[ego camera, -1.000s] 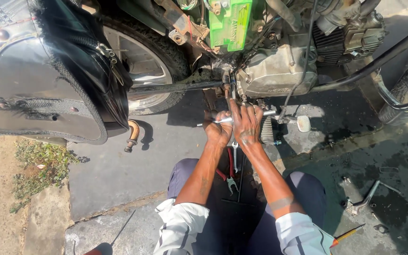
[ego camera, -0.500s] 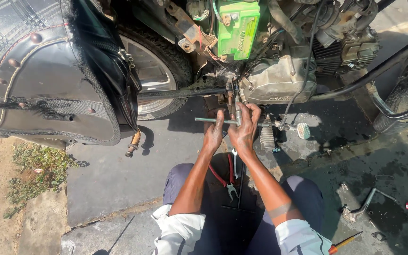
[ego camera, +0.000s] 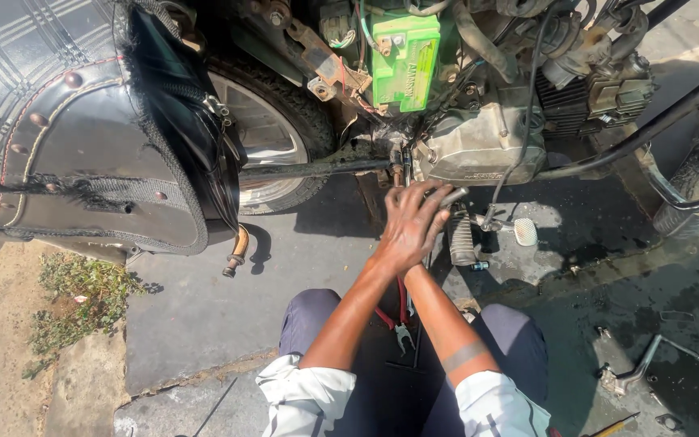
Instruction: Repairing and maintaining a motorcycle engine using a socket wrench and pliers.
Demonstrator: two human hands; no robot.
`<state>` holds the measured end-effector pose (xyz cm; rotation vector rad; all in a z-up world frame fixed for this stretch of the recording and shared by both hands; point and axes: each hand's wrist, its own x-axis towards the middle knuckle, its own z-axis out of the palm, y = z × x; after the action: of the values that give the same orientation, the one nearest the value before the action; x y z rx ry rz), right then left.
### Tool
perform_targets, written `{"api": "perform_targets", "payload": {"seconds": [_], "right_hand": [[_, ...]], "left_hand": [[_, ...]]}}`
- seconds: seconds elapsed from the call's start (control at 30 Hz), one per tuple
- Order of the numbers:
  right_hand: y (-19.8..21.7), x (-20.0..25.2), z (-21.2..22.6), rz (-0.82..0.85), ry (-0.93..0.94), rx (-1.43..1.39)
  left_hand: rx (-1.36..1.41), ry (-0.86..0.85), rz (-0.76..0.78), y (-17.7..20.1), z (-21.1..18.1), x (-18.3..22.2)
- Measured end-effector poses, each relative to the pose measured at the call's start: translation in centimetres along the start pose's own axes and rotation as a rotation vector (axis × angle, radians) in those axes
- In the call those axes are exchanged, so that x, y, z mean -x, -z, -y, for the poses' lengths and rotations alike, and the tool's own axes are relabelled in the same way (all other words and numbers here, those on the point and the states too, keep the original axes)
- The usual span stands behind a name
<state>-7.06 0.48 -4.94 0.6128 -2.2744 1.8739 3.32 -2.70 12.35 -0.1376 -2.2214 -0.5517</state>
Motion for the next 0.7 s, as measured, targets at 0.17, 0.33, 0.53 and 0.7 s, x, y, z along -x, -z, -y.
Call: {"api": "perform_targets", "payload": {"seconds": [0.17, 0.33, 0.53, 0.7], "right_hand": [[1.8, 1.4, 8.7, -0.155, -0.665, -1.520], [2.0, 0.6, 5.1, -0.087, -0.438, -0.672], [2.5, 0.3, 7.5, 0.033, -0.553, -1.503], [3.9, 3.0, 8.9, -0.303, -0.703, -0.600]], "left_hand": [[0.257, 0.626, -0.309, -3.4, 0.9, 4.6], [1.128, 1.569, -0.338, -8.4, 8.8, 9.3], [1.888, 1.255, -0.578, -7.8, 9.1, 7.7], [1.885, 1.492, -0.621, -7.8, 10.4, 7.3]]}}
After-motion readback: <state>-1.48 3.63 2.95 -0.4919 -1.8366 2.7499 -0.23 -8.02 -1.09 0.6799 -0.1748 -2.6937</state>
